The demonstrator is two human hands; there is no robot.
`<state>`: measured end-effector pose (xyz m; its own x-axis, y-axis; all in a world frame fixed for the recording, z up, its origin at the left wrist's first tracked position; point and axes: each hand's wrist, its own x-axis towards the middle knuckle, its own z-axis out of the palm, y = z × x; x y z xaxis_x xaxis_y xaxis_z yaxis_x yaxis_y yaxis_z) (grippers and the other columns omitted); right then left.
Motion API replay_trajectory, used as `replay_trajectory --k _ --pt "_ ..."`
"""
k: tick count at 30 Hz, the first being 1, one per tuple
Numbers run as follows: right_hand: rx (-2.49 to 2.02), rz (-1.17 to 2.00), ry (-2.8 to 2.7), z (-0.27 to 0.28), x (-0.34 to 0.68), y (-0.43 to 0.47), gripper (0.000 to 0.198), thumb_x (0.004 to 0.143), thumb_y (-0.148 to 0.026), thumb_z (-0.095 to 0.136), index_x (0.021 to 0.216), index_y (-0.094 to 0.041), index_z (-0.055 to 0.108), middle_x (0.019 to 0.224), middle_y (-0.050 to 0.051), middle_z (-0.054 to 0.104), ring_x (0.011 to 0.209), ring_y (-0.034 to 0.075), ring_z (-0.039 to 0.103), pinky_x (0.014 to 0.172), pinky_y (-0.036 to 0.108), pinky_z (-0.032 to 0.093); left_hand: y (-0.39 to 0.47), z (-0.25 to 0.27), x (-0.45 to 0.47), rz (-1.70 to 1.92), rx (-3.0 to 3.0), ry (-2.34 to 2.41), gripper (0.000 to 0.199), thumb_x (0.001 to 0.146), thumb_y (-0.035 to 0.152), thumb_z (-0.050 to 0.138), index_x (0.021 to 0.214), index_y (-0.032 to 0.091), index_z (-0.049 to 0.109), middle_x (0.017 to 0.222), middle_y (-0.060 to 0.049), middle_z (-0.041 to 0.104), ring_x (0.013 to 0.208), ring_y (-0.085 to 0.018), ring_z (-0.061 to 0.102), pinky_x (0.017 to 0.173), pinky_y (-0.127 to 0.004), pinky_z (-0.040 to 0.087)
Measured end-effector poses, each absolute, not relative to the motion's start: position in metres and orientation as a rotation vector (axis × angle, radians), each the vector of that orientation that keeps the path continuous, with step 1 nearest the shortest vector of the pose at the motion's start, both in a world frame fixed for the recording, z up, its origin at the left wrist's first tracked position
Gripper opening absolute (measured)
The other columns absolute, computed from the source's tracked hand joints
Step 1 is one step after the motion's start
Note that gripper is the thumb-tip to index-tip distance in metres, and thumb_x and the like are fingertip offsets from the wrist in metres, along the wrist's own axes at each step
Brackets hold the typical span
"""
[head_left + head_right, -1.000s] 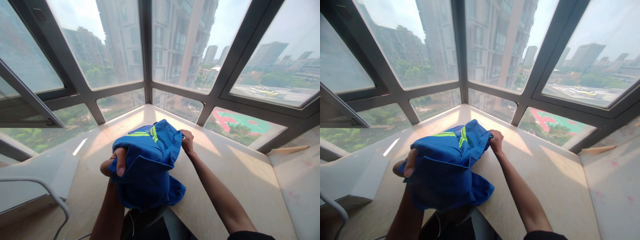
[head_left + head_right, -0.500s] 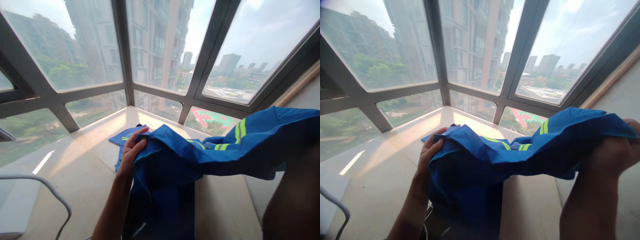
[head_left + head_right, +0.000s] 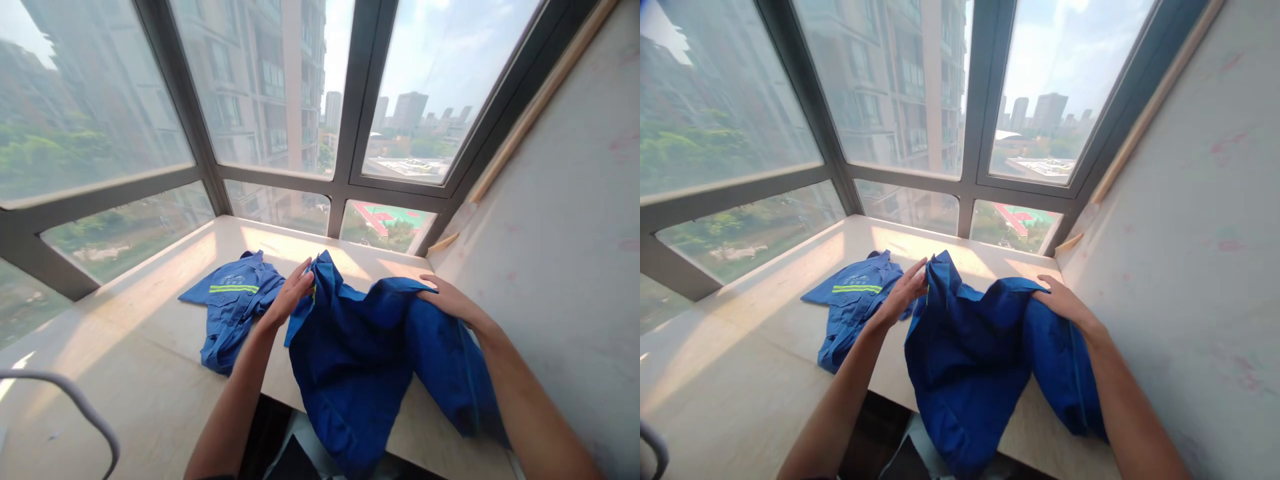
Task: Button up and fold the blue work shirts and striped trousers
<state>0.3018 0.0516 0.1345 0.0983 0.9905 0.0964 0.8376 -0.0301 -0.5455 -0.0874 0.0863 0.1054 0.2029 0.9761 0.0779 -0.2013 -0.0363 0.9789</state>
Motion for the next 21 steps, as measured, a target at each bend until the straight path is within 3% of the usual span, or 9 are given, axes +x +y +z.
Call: replay_trajectory --k 3,5,7,9,12,14,17,21 --pt "-1.994 0.73 -1.971 0.087 0.305 0.046 0.052 0.076 -0.042 0.064 0.123 -0.02 0.066 0.121 0.012 0.07 0.111 0.034 0.065 0.101 0.046 0.049 0.098 0.073 -0.093 0.841 1.527 0.91 0.073 0.083 0.053 0.064 0.146 0.019 0.047 0.125 -0.011 0.069 0.12 -0.028 0.062 0.102 -0.042 0.048" --pt "-2.002 0.798 -1.994 0.06 0.307 0.037 0.061 0.079 -0.044 0.063 0.135 -0.021 0.058 0.125 0.011 0.069 0.117 0.035 0.063 0.104 0.048 0.047 0.114 0.048 -0.107 0.855 1.793 1.191 0.06 0.087 0.048 0.057 0.137 0.014 0.057 0.129 -0.014 0.066 0.125 -0.029 0.059 0.108 -0.043 0.043" --pt "-2.026 0.749 -1.981 0.039 0.309 0.026 0.07 0.079 -0.046 0.063 0.142 -0.019 0.051 0.137 0.013 0.061 0.127 0.036 0.056 0.109 0.048 0.042 0.13 0.026 -0.125 0.852 2.032 1.534 0.05 0.09 0.038 0.049 0.131 0.012 0.061 0.128 -0.014 0.067 0.123 -0.028 0.06 0.11 -0.042 0.042" --pt "-2.038 0.656 -1.957 0.023 0.309 0.018 0.076 0.079 -0.048 0.062 0.146 -0.015 0.046 0.146 0.016 0.052 0.136 0.037 0.047 0.114 0.048 0.037 0.143 0.007 -0.146 0.782 2.097 1.649 0.051 0.087 0.031 0.052 0.134 0.011 0.058 0.134 -0.016 0.062 0.131 -0.03 0.053 0.113 -0.044 0.038" --pt "-2.015 0.575 -1.935 0.01 0.306 0.014 0.082 0.08 -0.05 0.061 0.149 -0.012 0.04 0.152 0.017 0.045 0.141 0.036 0.039 0.117 0.048 0.032 0.148 -0.018 -0.171 0.488 2.247 1.76 0.062 0.083 0.033 0.058 0.142 0.014 0.05 0.146 -0.016 0.053 0.143 -0.035 0.036 0.116 -0.054 0.029" --pt "-2.008 0.604 -1.918 0.007 0.3 0.015 0.084 0.081 -0.053 0.06 0.151 -0.013 0.037 0.152 0.017 0.044 0.14 0.036 0.041 0.116 0.048 0.034 0.144 -0.033 -0.185 0.247 2.293 1.834 0.065 0.086 0.04 0.056 0.144 0.013 0.048 0.149 -0.018 0.048 0.145 -0.038 0.031 0.116 -0.058 0.025" --pt "-2.016 0.707 -1.878 0.006 0.29 0.02 0.086 0.082 -0.057 0.059 0.153 -0.015 0.034 0.148 0.016 0.05 0.134 0.036 0.05 0.111 0.047 0.039 0.135 -0.05 -0.203 -0.04 2.343 1.946 0.062 0.093 0.042 0.045 0.146 0.01 0.046 0.153 -0.019 0.043 0.146 -0.037 0.03 0.118 -0.052 0.021" --pt "-1.983 0.793 -1.869 0.003 0.28 0.027 0.082 0.083 -0.054 0.059 0.152 -0.017 0.035 0.144 0.014 0.054 0.131 0.034 0.053 0.11 0.046 0.04 0.126 -0.051 -0.228 -0.077 2.262 2.124 0.057 0.095 0.033 0.038 0.146 0.009 0.047 0.155 -0.017 0.04 0.147 -0.035 0.027 0.12 -0.051 0.013"
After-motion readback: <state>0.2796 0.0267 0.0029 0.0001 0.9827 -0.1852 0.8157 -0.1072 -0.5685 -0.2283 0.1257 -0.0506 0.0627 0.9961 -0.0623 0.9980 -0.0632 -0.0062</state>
